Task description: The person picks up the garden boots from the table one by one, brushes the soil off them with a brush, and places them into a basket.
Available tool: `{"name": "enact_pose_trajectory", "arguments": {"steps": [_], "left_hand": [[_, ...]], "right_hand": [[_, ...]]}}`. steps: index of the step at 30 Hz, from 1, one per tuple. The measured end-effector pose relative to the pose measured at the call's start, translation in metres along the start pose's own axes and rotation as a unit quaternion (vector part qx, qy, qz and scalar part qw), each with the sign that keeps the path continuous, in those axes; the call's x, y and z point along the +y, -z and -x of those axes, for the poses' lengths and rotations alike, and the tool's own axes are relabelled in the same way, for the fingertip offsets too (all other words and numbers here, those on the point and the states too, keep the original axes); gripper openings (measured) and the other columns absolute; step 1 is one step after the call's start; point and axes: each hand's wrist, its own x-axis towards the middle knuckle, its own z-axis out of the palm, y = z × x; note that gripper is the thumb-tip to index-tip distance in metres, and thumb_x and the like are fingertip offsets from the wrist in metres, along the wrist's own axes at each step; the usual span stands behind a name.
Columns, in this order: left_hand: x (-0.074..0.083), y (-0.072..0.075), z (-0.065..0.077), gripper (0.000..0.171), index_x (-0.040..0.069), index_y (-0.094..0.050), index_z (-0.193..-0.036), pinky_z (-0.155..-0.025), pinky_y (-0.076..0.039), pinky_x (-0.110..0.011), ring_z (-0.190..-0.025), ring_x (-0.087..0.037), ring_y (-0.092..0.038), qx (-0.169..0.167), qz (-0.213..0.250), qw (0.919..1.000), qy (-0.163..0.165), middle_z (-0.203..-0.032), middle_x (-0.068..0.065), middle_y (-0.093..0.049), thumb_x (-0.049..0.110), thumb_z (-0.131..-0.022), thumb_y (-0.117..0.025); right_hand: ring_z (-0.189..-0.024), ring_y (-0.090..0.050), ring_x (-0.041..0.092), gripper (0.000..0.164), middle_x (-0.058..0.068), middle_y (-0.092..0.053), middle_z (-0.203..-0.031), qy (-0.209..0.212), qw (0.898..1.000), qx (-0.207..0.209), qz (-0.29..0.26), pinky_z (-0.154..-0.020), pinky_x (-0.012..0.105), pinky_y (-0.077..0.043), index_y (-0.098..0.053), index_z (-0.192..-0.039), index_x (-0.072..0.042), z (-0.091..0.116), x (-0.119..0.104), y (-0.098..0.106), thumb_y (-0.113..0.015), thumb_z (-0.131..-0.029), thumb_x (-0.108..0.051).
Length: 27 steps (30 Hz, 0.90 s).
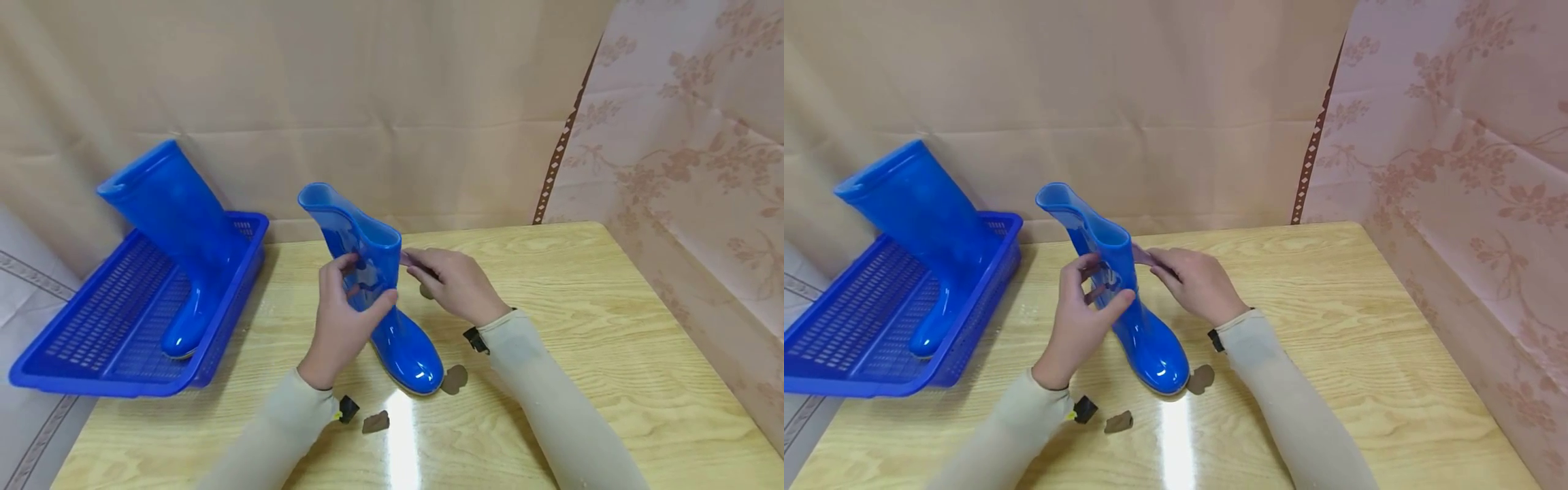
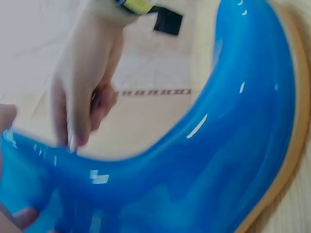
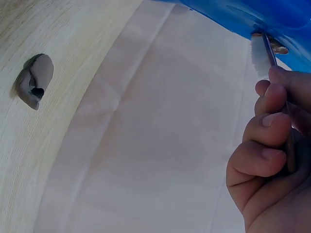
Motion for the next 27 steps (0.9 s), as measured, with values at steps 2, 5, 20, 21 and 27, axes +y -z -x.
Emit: {"name": "enact_pose_trajectory", "arguments": {"steps": [2, 5, 20, 21, 27], "left_hand": [[0.003, -0.007, 0.003, 0.085, 0.015, -0.031, -0.152, -0.114, -0.043, -0.054, -0.142, -0.026, -0.039, 0.005, -0.019, 0.9998, 0.008, -0.153, -0.008, -0.033, 0.044, -0.089, -0.081], [0.004, -0.013, -0.001, 0.074, 0.013, -0.04, -0.147, -0.11, -0.047, -0.052, -0.139, -0.026, -0.047, 0.023, -0.027, 0.9994, 0.0, -0.149, -0.007, -0.043, 0.039, -0.091, -0.081], [0.014, 0.039, -0.047, 0.038, 0.002, -0.055, -0.145, -0.107, -0.05, -0.054, -0.128, -0.033, -0.062, -0.109, 0.038, 0.9908, -0.07, -0.139, -0.017, -0.064, 0.013, -0.109, -0.053], [0.016, 0.044, -0.051, 0.04, 0.003, -0.052, -0.149, -0.109, -0.048, -0.054, -0.131, -0.033, -0.06, -0.127, 0.048, 0.9884, -0.068, -0.143, -0.017, -0.061, 0.014, -0.11, -0.051], [-0.007, 0.062, -0.068, 0.046, 0.006, -0.04, -0.157, -0.111, -0.046, -0.053, -0.134, -0.031, -0.056, -0.216, 0.085, 0.9727, -0.002, -0.15, -0.015, -0.055, 0.015, -0.112, -0.045]], "right_hand": [[-0.071, -0.061, 0.011, 0.034, -0.003, -0.075, -0.098, 0.001, 1.0, 0.004, 0.0, -0.067, 0.029, -0.055, -0.067, -0.139, -0.017, 0.001, 0.001, 0.0, -0.061, -0.106, -0.025], [-0.067, -0.058, 0.012, 0.034, -0.004, -0.07, -0.087, 0.008, 1.0, 0.012, 0.007, -0.062, 0.03, -0.052, -0.067, -0.138, -0.015, 0.002, 0.002, -0.001, -0.06, -0.106, -0.024], [-0.067, -0.056, 0.016, 0.033, 0.006, -0.075, -0.097, -0.016, 0.997, 0.068, -0.012, -0.062, 0.034, -0.043, -0.069, -0.134, -0.007, 0.002, 0.015, 0.028, -0.061, -0.107, -0.022], [-0.067, -0.055, 0.016, 0.032, 0.006, -0.075, -0.097, -0.02, 0.997, 0.075, -0.017, -0.061, 0.034, -0.043, -0.07, -0.133, -0.006, 0.003, 0.017, 0.033, -0.062, -0.106, -0.022], [-0.063, -0.052, 0.016, 0.03, 0.004, -0.076, -0.101, -0.053, 0.998, 0.035, -0.01, -0.057, 0.034, -0.041, -0.072, -0.131, -0.011, 0.007, 0.027, 0.045, -0.063, -0.105, -0.023]]}}
